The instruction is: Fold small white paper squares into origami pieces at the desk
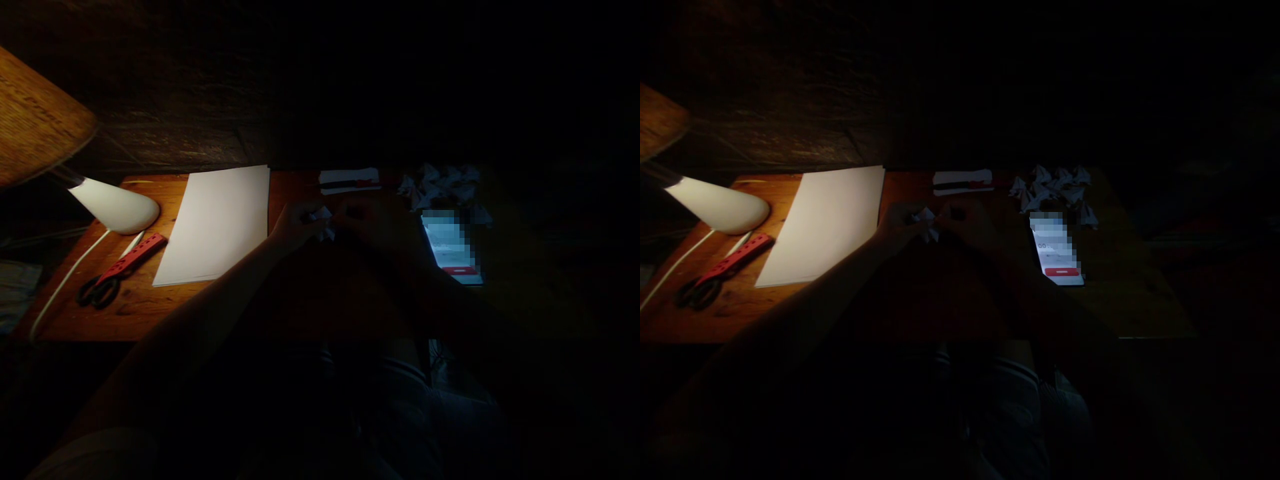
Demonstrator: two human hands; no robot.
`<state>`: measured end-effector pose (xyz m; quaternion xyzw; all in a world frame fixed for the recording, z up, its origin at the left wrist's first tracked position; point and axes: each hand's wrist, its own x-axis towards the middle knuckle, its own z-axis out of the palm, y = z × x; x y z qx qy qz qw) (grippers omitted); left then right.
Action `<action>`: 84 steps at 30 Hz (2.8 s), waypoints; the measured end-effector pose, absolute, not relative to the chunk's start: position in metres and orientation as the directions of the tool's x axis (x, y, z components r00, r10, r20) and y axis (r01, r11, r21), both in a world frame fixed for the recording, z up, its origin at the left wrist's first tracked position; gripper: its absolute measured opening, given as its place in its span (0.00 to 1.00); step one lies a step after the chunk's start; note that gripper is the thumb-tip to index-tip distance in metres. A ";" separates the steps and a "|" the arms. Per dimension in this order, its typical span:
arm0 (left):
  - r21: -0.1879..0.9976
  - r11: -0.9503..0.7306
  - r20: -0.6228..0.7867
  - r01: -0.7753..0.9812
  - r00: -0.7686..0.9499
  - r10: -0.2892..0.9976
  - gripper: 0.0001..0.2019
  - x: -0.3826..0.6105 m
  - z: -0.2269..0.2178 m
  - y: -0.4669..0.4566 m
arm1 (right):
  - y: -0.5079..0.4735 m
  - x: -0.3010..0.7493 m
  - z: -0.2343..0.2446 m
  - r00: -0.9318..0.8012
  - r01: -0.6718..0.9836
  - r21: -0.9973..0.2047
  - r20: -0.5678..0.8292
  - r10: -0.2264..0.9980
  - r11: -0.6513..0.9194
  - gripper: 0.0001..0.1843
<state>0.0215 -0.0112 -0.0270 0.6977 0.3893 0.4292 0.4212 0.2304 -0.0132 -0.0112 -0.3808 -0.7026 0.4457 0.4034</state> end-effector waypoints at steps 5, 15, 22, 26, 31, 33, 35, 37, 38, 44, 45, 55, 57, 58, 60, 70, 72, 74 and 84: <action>0.925 -0.338 0.264 0.175 0.346 0.900 0.08 0.021 -0.026 -0.012 | -0.013 0.226 -0.018 -0.378 0.124 -0.942 0.246 0.892 0.313 0.18; 0.938 -0.300 0.247 0.173 0.273 0.930 0.10 0.024 -0.027 -0.012 | -0.015 0.226 -0.014 -0.328 0.227 -0.914 0.254 0.910 0.337 0.11; 0.932 -0.294 0.236 0.210 0.263 0.935 0.08 0.024 -0.028 -0.011 | -0.019 0.230 -0.005 -0.347 0.274 -0.875 0.296 0.890 0.398 0.08; 0.936 -0.277 0.213 0.219 0.276 0.937 0.07 0.023 -0.027 -0.012 | -0.018 0.231 -0.006 -0.344 0.291 -0.854 0.327 0.880 0.431 0.08; 0.933 -0.284 0.216 0.218 0.292 0.932 0.06 0.022 -0.029 -0.013 | -0.015 0.230 -0.014 -0.363 0.285 -0.847 0.337 0.868 0.448 0.07; 0.930 -0.295 0.222 0.218 0.306 0.926 0.06 0.022 -0.029 -0.013 | -0.014 0.230 -0.016 -0.377 0.289 -0.851 0.321 0.869 0.439 0.08; 0.929 -0.308 0.231 0.207 0.327 0.916 0.06 0.021 -0.028 -0.012 | -0.015 0.230 -0.016 -0.385 0.294 -0.853 0.307 0.870 0.431 0.09; 0.926 -0.328 0.248 0.186 0.357 0.901 0.06 0.021 -0.026 -0.012 | -0.016 0.229 -0.015 -0.395 0.297 -0.854 0.298 0.869 0.428 0.09; 0.925 -0.339 0.257 0.174 0.372 0.892 0.06 0.020 -0.026 -0.012 | -0.016 0.229 -0.015 -0.401 0.295 -0.855 0.295 0.867 0.427 0.09; 0.937 -0.303 0.225 0.174 0.363 0.904 0.08 0.020 -0.028 -0.011 | -0.016 0.228 -0.015 -0.411 0.215 -0.904 0.258 0.874 0.368 0.10; 0.939 -0.295 0.222 0.177 0.345 0.912 0.09 0.020 -0.029 -0.011 | -0.015 0.227 -0.015 -0.398 0.200 -0.913 0.256 0.881 0.356 0.10; 0.955 -0.278 0.231 0.104 0.329 0.916 0.12 0.020 -0.032 -0.006 | -0.014 0.229 -0.013 -0.301 0.183 -0.909 0.310 0.902 0.373 0.09; 0.957 -0.264 0.211 0.124 0.327 0.921 0.10 0.020 -0.032 -0.007 | -0.014 0.229 -0.014 -0.297 0.170 -0.913 0.310 0.903 0.370 0.09; 0.958 -0.254 0.200 0.134 0.323 0.925 0.09 0.020 -0.033 -0.007 | -0.014 0.229 -0.015 -0.302 0.165 -0.915 0.308 0.902 0.368 0.09; 0.962 -0.234 0.181 0.140 0.318 0.931 0.08 0.019 -0.034 -0.007 | -0.014 0.229 -0.015 -0.315 0.153 -0.920 0.301 0.900 0.361 0.09; 0.962 -0.228 0.157 0.154 0.373 0.914 0.10 0.020 -0.032 -0.008 | -0.013 0.227 -0.018 -0.401 0.132 -0.952 0.202 0.894 0.275 0.11; 0.961 -0.227 0.153 0.157 0.381 0.912 0.10 0.019 -0.030 -0.009 | -0.013 0.226 -0.018 -0.383 0.149 -0.947 0.210 0.900 0.284 0.12; 0.964 -0.213 0.139 0.156 0.384 0.913 0.10 0.019 -0.031 -0.008 | -0.013 0.226 -0.017 -0.372 0.172 -0.939 0.219 0.902 0.298 0.12; 0.983 -0.154 0.109 0.101 0.358 0.928 0.10 0.021 -0.031 -0.007 | -0.010 0.227 -0.021 -0.381 0.167 -0.944 0.205 0.902 0.286 0.13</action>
